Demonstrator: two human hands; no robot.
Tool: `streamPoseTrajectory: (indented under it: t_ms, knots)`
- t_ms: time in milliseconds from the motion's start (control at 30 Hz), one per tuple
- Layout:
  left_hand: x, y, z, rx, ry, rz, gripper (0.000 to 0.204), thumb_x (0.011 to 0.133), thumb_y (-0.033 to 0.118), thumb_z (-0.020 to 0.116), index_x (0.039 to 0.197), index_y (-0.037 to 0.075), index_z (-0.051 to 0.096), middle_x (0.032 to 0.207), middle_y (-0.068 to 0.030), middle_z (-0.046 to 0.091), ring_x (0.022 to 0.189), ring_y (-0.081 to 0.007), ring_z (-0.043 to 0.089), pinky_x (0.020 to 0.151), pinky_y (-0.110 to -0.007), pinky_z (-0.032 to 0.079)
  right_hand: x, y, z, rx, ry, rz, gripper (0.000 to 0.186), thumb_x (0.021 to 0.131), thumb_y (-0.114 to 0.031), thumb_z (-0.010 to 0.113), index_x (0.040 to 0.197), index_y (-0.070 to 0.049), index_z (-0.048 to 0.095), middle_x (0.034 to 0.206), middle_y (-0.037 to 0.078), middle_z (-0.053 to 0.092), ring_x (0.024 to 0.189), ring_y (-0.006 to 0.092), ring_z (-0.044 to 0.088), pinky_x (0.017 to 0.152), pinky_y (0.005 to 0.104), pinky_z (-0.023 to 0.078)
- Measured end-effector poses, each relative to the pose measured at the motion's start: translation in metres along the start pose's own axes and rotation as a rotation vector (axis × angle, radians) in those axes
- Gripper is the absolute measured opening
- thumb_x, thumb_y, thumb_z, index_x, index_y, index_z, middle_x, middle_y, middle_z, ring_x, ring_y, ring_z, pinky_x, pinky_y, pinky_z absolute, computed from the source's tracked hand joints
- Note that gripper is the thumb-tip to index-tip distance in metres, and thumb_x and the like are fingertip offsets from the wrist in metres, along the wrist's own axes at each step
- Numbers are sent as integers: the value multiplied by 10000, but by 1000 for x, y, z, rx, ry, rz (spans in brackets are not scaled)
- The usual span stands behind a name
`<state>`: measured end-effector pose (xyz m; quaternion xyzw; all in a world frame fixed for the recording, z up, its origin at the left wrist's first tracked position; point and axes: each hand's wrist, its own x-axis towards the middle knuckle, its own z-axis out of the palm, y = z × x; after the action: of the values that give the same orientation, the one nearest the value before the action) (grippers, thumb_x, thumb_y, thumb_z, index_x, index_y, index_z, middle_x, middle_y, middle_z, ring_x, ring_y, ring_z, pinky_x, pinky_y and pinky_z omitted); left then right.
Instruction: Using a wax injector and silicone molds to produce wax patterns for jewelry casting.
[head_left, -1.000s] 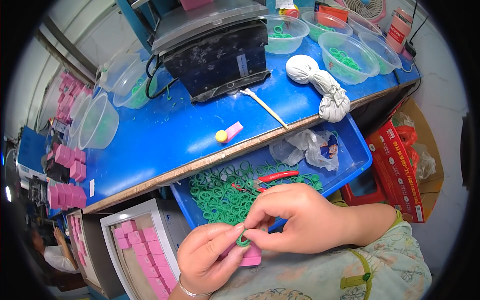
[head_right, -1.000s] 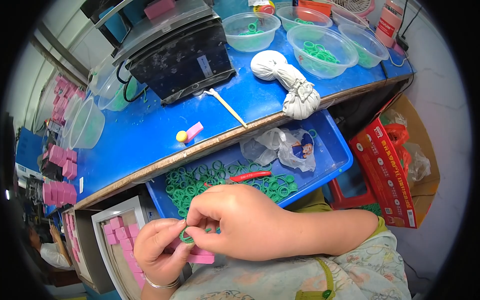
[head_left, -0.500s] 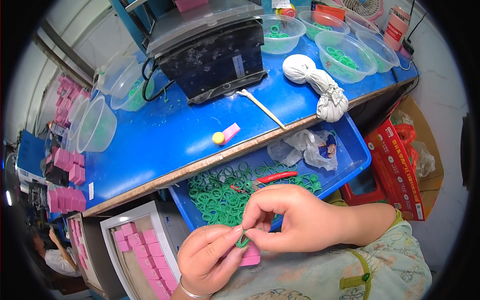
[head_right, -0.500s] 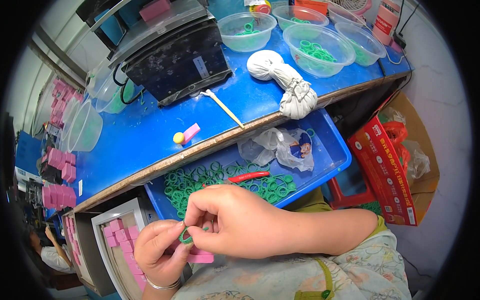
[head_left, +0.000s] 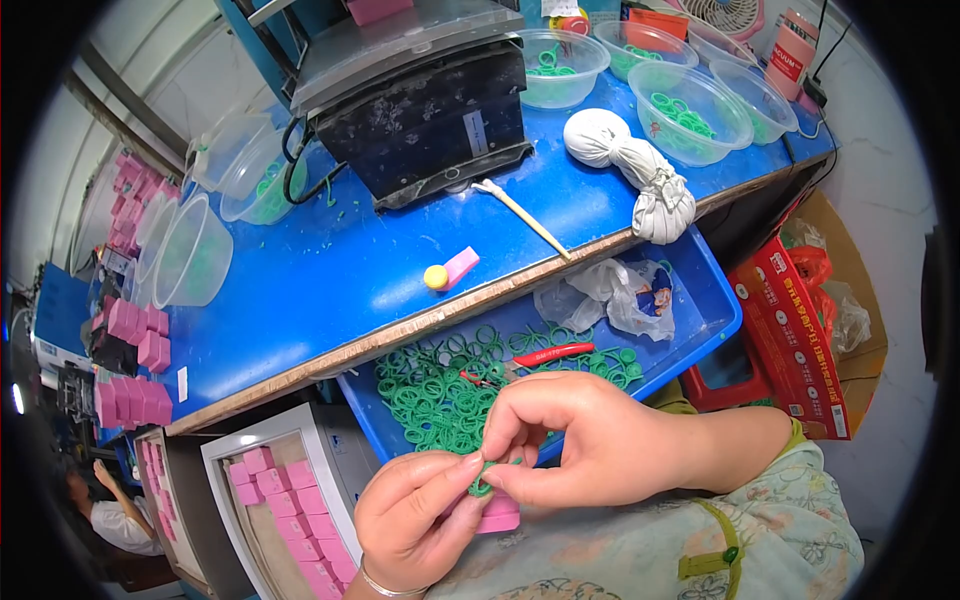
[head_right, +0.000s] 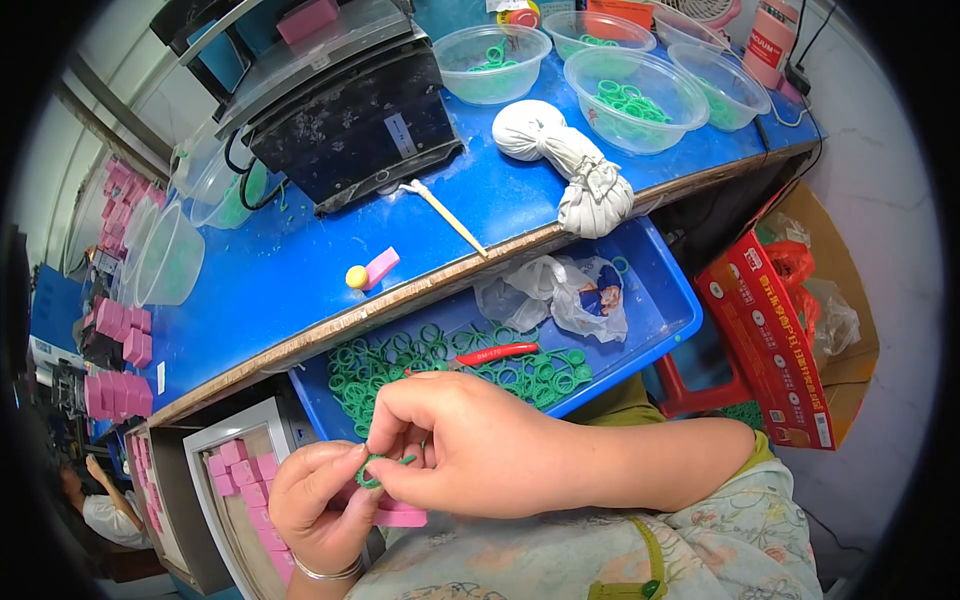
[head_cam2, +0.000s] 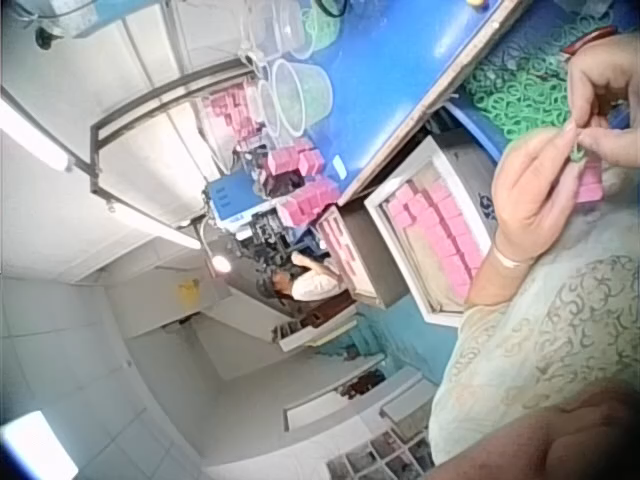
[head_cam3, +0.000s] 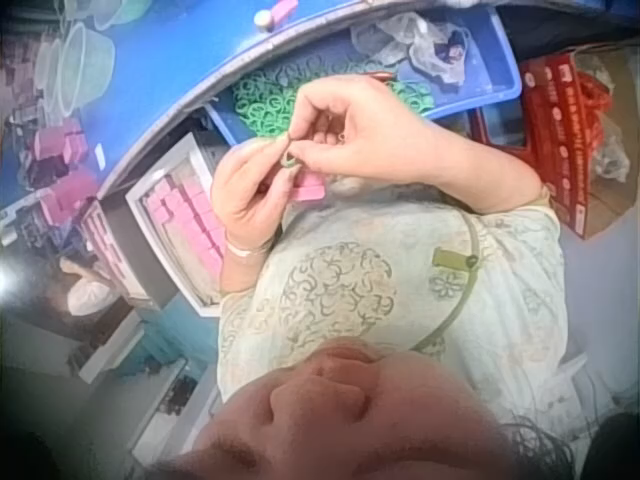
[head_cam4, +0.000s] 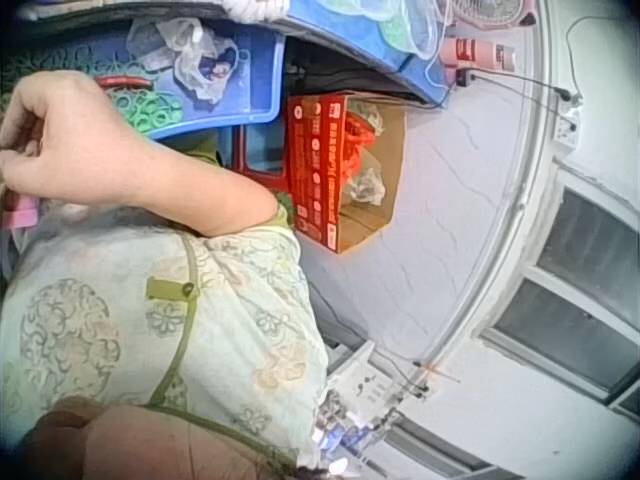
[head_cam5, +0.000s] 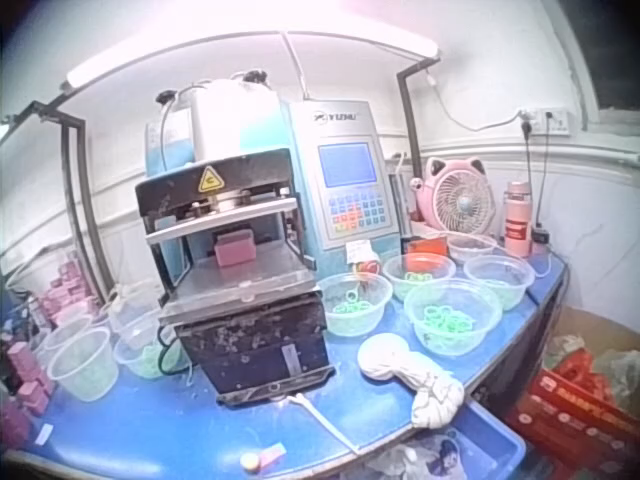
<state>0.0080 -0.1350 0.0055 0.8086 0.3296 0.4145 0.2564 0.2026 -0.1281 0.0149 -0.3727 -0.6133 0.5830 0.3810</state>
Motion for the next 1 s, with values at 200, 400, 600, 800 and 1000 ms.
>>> streamPoseTrajectory:
  t_ms: [200,400,600,800,1000]
  knots:
    - [0,0,-1,9,-6,-8,360,623,-28,701,977,9,650,848,-113,619,738,-194,597,616,-265,476,0,1,1,14,-2,5,159,765,-135,641,803,-8,552,739,76,544,638,132,533,571,269,444]
    - [-1,0,0,3,-5,0,359,625,-27,702,979,8,650,844,-113,620,732,-191,594,609,-261,472,0,2,1,22,7,-12,154,770,-132,637,802,-9,550,738,69,545,637,125,532,570,263,443]
    - [-4,3,1,76,21,-34,359,627,-29,697,981,7,650,845,-113,620,731,-189,594,607,-261,472,-1,2,2,63,7,2,150,771,-128,637,801,-9,550,730,64,549,635,120,536,570,256,444]
    - [-4,3,2,66,31,-28,354,626,-25,697,975,3,649,848,-116,620,728,-190,591,605,-263,470,-1,4,3,44,22,-18,152,770,-129,639,800,-10,550,737,69,549,640,122,539,569,255,444]
    - [0,0,1,7,3,0,360,619,-21,699,975,5,649,853,-115,620,730,-189,590,604,-262,469,-1,3,3,70,24,4,156,767,-130,642,800,-9,550,747,76,551,645,130,542,573,264,447]
